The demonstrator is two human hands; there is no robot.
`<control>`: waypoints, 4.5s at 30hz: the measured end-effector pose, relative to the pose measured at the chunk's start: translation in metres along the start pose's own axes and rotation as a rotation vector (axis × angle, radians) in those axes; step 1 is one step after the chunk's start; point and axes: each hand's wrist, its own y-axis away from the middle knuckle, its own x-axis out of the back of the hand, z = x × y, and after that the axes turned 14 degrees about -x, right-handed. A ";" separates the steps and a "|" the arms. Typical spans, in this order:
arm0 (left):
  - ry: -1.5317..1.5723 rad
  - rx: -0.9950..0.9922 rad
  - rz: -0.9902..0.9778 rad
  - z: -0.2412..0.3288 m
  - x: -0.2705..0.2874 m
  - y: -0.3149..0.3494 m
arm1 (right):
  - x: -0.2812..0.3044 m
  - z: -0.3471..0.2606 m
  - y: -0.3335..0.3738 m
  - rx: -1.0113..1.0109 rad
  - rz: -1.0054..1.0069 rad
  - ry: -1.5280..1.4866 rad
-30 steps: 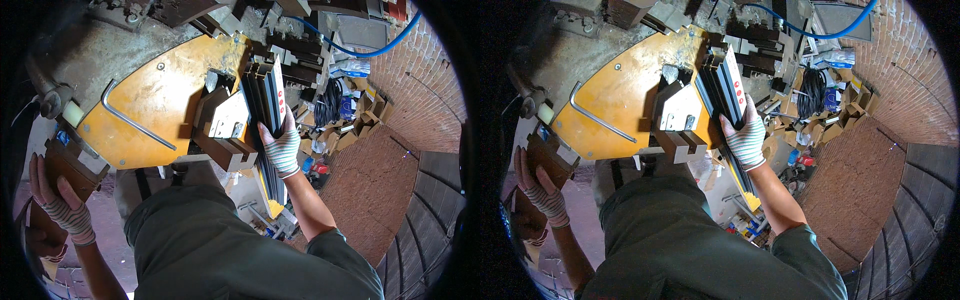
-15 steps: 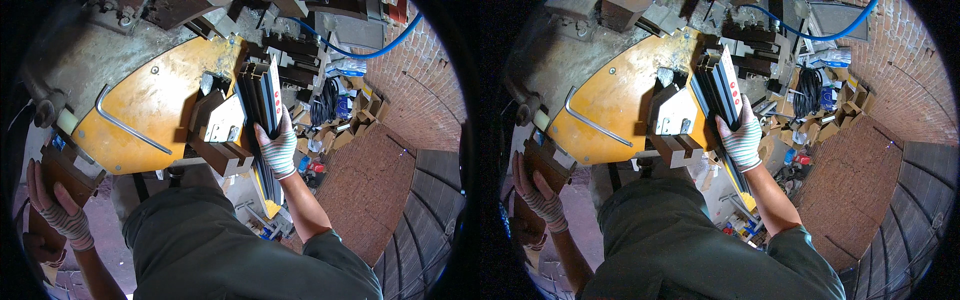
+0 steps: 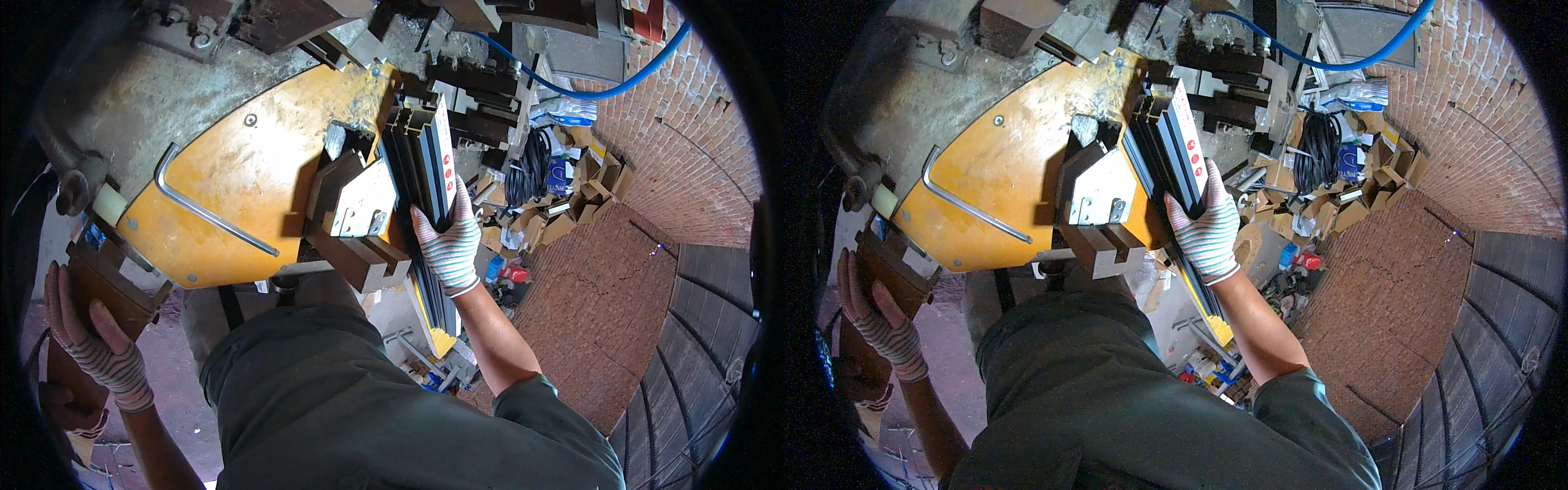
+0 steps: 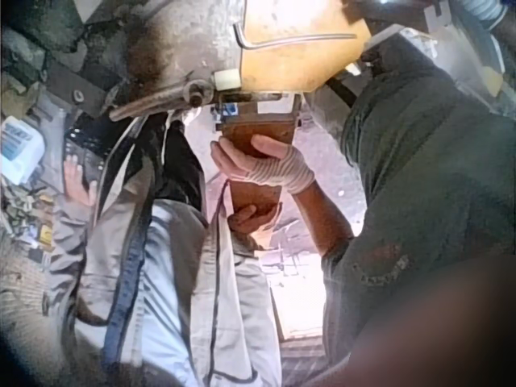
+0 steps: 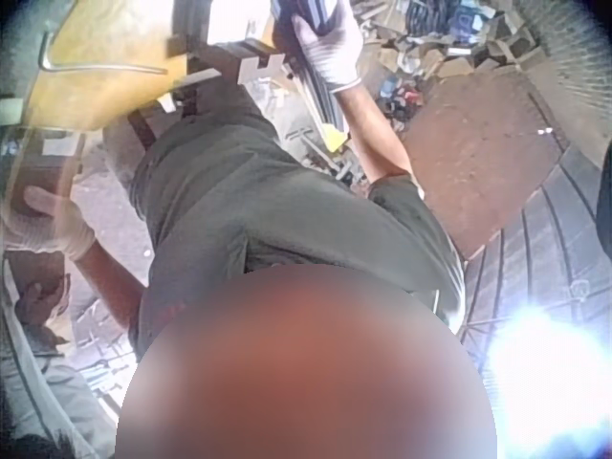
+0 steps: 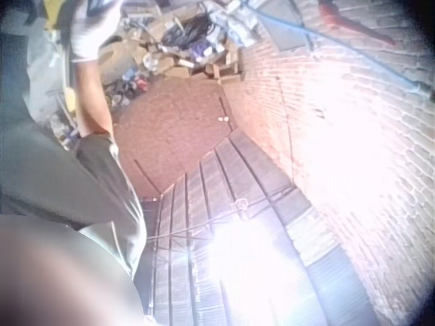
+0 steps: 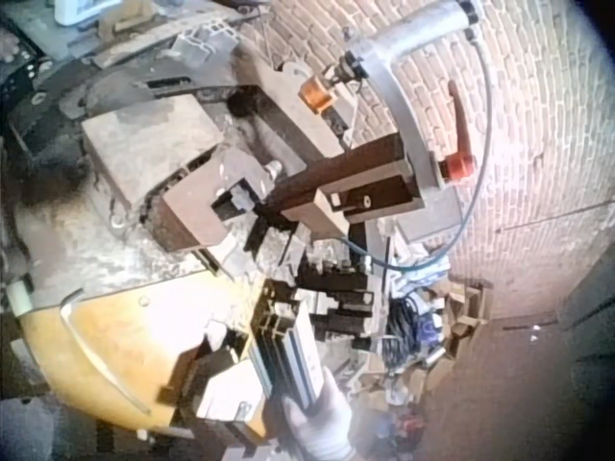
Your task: The person operates a metal cutting saw to cut aluminum profiles. They place the profiles into the saw, secure them, and activate the cutting mechanism. After each cut, they remove the cut piece and prepare the next profile for cutting.
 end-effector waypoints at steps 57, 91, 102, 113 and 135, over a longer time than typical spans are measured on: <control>0.353 -0.649 0.209 0.160 0.013 -0.192 | 0.018 -0.018 0.004 -0.041 0.027 0.244; 0.244 -0.723 -0.976 0.292 -0.154 -0.421 | 0.013 0.001 -0.001 -0.016 0.155 0.250; 0.101 -0.711 -1.088 0.297 -0.155 -0.427 | 0.010 0.003 -0.002 -0.040 0.147 0.231; -0.029 -0.765 -1.057 0.301 -0.138 -0.415 | 0.011 0.002 -0.002 -0.026 0.138 0.230; -0.141 -1.092 -1.003 0.316 -0.247 -0.439 | 0.012 -0.001 -0.003 -0.050 0.124 0.222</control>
